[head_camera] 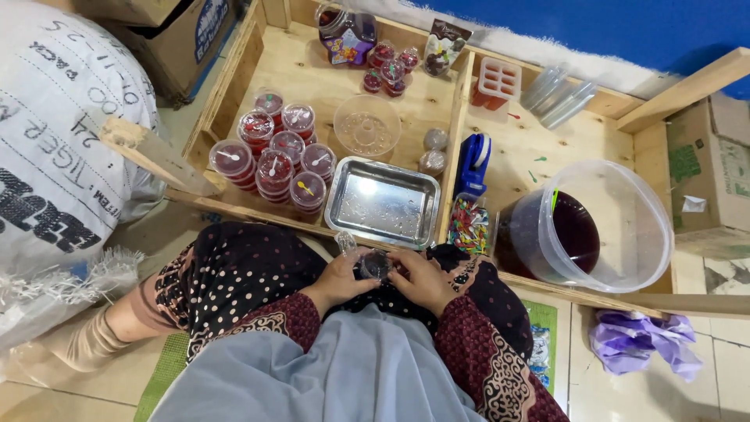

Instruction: The person packages small food items by hand, placing them into clear plastic containers and using a ladle to add liquid from a large bucket.

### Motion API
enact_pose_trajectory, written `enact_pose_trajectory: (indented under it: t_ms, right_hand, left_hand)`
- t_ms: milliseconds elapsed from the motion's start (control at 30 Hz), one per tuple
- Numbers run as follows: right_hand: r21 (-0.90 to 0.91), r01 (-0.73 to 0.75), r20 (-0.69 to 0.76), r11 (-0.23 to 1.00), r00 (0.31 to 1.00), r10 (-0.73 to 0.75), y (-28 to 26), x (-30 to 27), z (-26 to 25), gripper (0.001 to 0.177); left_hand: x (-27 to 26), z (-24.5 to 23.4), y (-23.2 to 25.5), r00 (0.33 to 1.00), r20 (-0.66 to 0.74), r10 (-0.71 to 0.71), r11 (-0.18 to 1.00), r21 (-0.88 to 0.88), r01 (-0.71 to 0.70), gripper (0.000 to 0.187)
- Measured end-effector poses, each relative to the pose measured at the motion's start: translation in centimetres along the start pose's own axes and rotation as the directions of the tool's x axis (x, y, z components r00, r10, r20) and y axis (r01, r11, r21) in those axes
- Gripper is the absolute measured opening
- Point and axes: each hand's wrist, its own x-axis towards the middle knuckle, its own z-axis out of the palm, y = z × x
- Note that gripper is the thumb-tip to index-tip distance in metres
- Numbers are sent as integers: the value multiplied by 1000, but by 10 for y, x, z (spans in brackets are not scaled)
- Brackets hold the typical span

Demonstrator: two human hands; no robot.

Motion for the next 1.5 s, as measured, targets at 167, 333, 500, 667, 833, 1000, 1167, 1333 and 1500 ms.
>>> enact_pose_trajectory:
  t_ms: [167, 333, 500, 667, 833, 1000, 1167, 1333, 1500]
  right_hand:
    - [33, 38, -23, 999, 999, -37, 3, -4, -2, 47]
    - [35, 58, -35, 998, 998, -57, 6, -2, 5, 47]
    - [57, 60, -50, 997, 997, -57, 5, -1, 5, 46]
    - [145, 226, -199, 963, 960, -195, 2, -8, -2, 43]
    - [373, 586, -562, 720, 760, -327, 9, -4, 4, 36]
    - [359, 725, -756, 588, 595, -272, 2, -20, -15, 30]
    - [313, 775, -801, 548, 526, -287, 3, -38, -30, 28]
    - [289, 775, -842, 562, 485, -237, 24, -54, -61, 25]
    - [143, 624, -941, 768, 325, -89, 101, -62, -113, 11]
  left_hand:
    - [0, -2, 6, 999, -15, 38, 998, 40, -38, 80]
    - [1, 3, -3, 999, -22, 37, 999, 35, -36, 81]
    - [1, -3, 6, 999, -22, 42, 998, 38, -41, 79]
    - [1, -9, 33, 999, -25, -37, 999, 17, 38, 76]
    - [9, 5, 46, 994, -63, -93, 994, 48, 96, 76]
    - [15, 0, 93, 985, -87, -147, 986, 63, 153, 80]
    - [14, -2, 118, 995, -53, -90, 996, -23, 89, 79]
    - [13, 7, 114, 999, 6, -44, 998, -37, 44, 81]
    - [0, 12, 108, 998, 55, -8, 1000, -19, 9, 80]
